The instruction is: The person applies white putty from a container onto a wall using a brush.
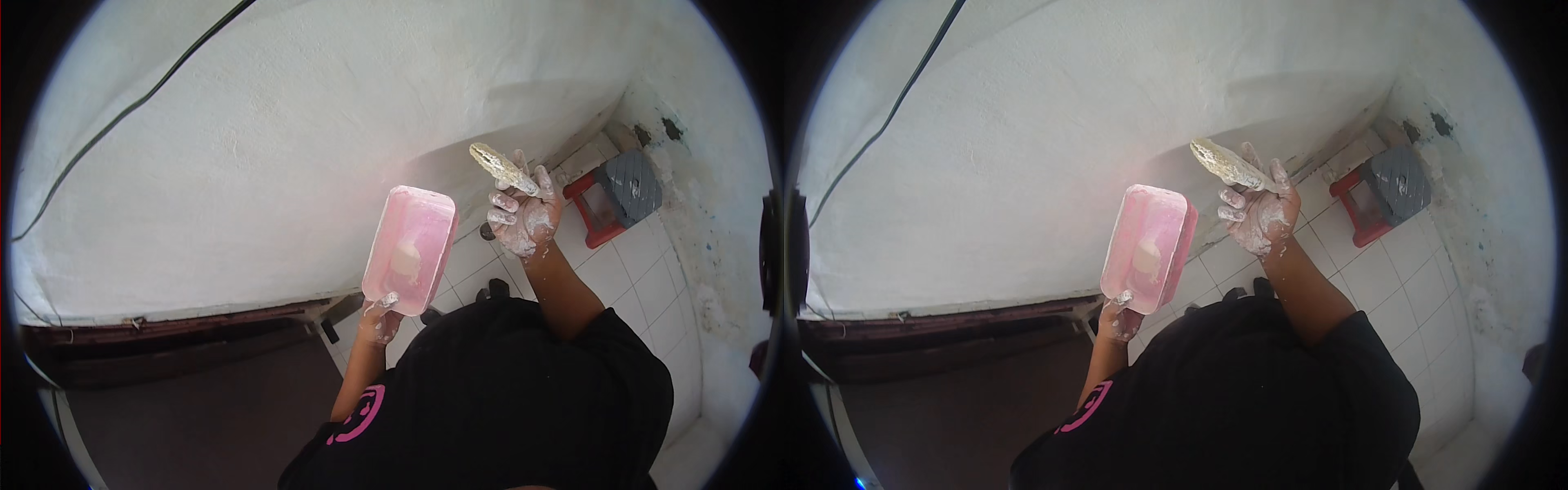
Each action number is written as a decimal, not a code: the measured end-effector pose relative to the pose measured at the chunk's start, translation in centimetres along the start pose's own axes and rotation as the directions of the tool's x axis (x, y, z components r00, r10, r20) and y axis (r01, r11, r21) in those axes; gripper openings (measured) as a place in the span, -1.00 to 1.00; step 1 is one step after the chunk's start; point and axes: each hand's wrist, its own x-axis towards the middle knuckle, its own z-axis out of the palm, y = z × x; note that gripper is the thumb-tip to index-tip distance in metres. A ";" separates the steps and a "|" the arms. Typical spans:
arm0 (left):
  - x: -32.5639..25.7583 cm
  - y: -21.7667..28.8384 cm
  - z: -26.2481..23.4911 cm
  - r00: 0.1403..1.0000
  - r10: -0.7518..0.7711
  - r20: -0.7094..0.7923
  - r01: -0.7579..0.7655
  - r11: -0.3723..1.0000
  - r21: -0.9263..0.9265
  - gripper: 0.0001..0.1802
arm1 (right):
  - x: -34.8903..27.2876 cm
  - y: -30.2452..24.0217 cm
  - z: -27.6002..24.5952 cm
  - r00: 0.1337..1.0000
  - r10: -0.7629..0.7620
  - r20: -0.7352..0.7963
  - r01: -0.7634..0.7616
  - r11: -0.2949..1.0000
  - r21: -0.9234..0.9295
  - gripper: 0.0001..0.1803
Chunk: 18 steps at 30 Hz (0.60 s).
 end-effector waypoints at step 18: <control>0.3 3.0 -2.7 0.994 -0.090 0.059 0.081 0.988 0.134 -0.26 | 7.4 -0.5 -3.7 0.654 -0.610 0.447 0.281 -0.353 -0.892 -0.77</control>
